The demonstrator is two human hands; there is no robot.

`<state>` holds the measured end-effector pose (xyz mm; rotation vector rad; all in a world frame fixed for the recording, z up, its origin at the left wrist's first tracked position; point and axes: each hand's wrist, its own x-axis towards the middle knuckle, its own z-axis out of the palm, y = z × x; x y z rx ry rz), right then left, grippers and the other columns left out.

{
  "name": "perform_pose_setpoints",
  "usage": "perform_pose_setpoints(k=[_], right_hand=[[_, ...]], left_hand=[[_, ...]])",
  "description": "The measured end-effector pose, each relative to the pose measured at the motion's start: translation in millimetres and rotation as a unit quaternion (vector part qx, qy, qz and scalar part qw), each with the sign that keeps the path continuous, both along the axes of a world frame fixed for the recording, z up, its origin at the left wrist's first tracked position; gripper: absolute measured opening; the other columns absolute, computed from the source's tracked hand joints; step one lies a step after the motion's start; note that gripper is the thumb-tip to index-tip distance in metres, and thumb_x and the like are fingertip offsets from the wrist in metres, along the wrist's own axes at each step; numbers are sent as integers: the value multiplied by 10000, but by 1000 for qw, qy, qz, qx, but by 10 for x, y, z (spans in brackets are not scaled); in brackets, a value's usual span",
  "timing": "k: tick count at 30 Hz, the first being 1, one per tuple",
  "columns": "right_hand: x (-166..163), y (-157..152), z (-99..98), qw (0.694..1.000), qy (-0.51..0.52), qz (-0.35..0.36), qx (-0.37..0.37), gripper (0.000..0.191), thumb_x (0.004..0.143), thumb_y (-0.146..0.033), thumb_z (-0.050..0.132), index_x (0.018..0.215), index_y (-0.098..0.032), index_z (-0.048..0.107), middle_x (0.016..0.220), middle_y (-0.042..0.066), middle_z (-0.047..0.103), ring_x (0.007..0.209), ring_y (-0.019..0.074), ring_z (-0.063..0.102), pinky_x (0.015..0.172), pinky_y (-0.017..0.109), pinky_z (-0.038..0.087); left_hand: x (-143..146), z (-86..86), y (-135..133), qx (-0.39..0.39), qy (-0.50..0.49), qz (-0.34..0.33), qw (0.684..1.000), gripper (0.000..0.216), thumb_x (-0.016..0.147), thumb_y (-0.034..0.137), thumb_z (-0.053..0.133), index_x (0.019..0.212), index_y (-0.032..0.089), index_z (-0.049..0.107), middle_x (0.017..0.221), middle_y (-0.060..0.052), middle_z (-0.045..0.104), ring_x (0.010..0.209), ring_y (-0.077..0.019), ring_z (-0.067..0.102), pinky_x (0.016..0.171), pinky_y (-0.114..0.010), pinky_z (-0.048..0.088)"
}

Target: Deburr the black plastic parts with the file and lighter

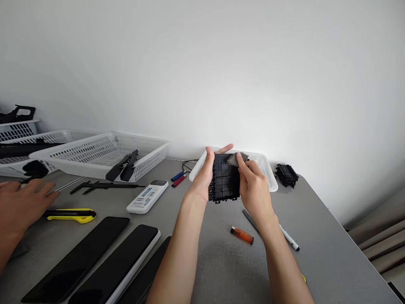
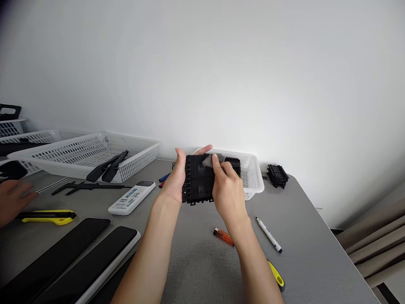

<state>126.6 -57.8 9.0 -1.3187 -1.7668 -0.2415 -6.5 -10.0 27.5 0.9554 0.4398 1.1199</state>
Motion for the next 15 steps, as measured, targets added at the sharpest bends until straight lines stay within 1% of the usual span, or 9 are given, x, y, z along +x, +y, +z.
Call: perform_pose_setpoints(k=[4, 7, 9, 11, 12, 13, 15], right_hand=[[-4, -74, 31, 999, -12, 12, -50, 517, 995, -104, 306, 1457, -133, 534, 994, 107, 637, 712, 154, 576, 662, 276, 488], [31, -199, 83, 992, -44, 28, -115, 514, 979, -90, 331, 1443, -113, 550, 952, 105, 645, 681, 156, 561, 624, 283, 454], [105, -307, 135, 983, -55, 48, -167, 491, 974, -90, 352, 1391, -124, 607, 875, 82, 644, 655, 154, 548, 601, 284, 431], [206, -402, 188, 974, -46, 84, -205, 445, 980, -115, 381, 1304, -158, 682, 807, 54, 638, 638, 145, 544, 582, 276, 417], [253, -433, 210, 973, -30, 97, -205, 420, 986, -137, 399, 1270, -180, 706, 799, 45, 639, 634, 138, 544, 575, 270, 412], [290, -448, 224, 977, -4, 97, -188, 399, 992, -164, 417, 1256, -199, 715, 801, 40, 641, 631, 132, 541, 569, 264, 410], [313, -421, 226, 990, 64, 65, -105, 379, 1002, -215, 443, 1282, -217, 699, 831, 42, 641, 633, 125, 529, 566, 259, 411]], left_hand=[[-6, 1, 23, -14, -14, 38, 999, 773, 849, 784, 468, 1398, 250, 577, 1033, -105, 771, 844, -254, 747, 757, -387, 609], [-28, 15, 55, -36, -22, 82, 996, 774, 842, 798, 457, 1379, 256, 590, 975, -92, 772, 798, -250, 749, 740, -395, 612], [-55, 21, 77, -46, -26, 93, 994, 778, 841, 802, 450, 1363, 246, 604, 970, -95, 771, 811, -255, 751, 744, -400, 612], [-81, 20, 91, -54, -30, 86, 994, 761, 845, 782, 479, 1351, 230, 614, 992, -105, 770, 853, -266, 752, 761, -407, 610], [-91, 18, 95, -58, -32, 78, 995, 744, 846, 762, 508, 1347, 224, 617, 1006, -110, 769, 875, -272, 751, 770, -410, 609], [-96, 14, 96, -60, -32, 68, 995, 726, 844, 740, 539, 1344, 219, 620, 1020, -114, 768, 894, -277, 750, 778, -413, 607], [-93, 5, 89, -58, -27, 45, 997, 697, 841, 709, 580, 1332, 216, 630, 1045, -121, 766, 918, -284, 747, 785, -414, 603]])
